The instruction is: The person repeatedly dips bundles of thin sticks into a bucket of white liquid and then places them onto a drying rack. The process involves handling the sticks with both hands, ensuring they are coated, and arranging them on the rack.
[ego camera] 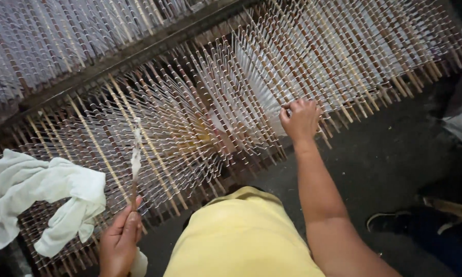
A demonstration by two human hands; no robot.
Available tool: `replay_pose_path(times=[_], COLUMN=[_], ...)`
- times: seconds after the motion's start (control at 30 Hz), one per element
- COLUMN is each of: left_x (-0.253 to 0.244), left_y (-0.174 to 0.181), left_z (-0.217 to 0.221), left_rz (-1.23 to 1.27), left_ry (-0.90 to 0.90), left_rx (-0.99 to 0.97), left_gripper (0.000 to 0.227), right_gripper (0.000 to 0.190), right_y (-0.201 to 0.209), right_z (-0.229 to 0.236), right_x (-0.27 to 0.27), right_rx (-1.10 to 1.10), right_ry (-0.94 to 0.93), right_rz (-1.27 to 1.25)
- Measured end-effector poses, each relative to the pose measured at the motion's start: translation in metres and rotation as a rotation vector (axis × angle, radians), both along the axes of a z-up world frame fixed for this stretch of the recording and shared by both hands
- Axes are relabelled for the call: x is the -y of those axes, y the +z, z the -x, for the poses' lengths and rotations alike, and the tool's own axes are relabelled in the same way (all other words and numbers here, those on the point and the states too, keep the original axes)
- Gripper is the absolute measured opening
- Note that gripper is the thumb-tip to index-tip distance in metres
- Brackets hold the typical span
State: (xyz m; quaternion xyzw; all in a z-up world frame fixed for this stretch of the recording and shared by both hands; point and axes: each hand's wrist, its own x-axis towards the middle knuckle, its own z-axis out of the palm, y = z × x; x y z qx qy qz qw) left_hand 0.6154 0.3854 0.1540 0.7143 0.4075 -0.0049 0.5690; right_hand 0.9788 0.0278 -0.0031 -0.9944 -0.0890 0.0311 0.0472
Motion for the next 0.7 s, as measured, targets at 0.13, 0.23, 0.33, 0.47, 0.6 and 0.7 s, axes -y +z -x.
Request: replay_pose_path(times=[0.13, 0.23, 0.33, 0.47, 0.6, 0.7], left_x=[0.01, 0.015, 0.014, 0.016, 0.021, 0.02], left_y=[0.002, 0.005, 0.0, -0.014, -0.003, -0.005], left_z=[-0.005, -0.009, -0.006, -0.001, -0.01, -0.012], left_rz=[-0.004, -0.016, -0.068, 0.015, -0.016, -0.022], left_ry=[0.017, 0.018, -0.022, 0.056, 0.047, 0.022], left_rx=[0.007, 0.017, 0.057, 0.148, 0.107, 0.13], left_gripper=[0.043, 0.043, 0.04, 0.039, 0.04, 0.04], right_gripper=[0.029, 0.022, 0.025, 0.028, 0.03, 0.026], right_y=[-0.02, -0.042, -0.058, -0.066, -0.067, -0.074], right_z=[-0.008, -0.011, -0.012, -0.018, -0.021, -0.024], right_x=[0.002, 0.011, 0.014, 0.016, 0.016, 0.022], right_rx=[0.063, 0.179, 0.139, 0.135, -0.012, 0.031], right_ry=[0.034, 0.074, 0.124, 0.148, 0.13, 0.188], right_rz=[-0.001, -0.068, -0.058, 0.004, -0.042, -0.087])
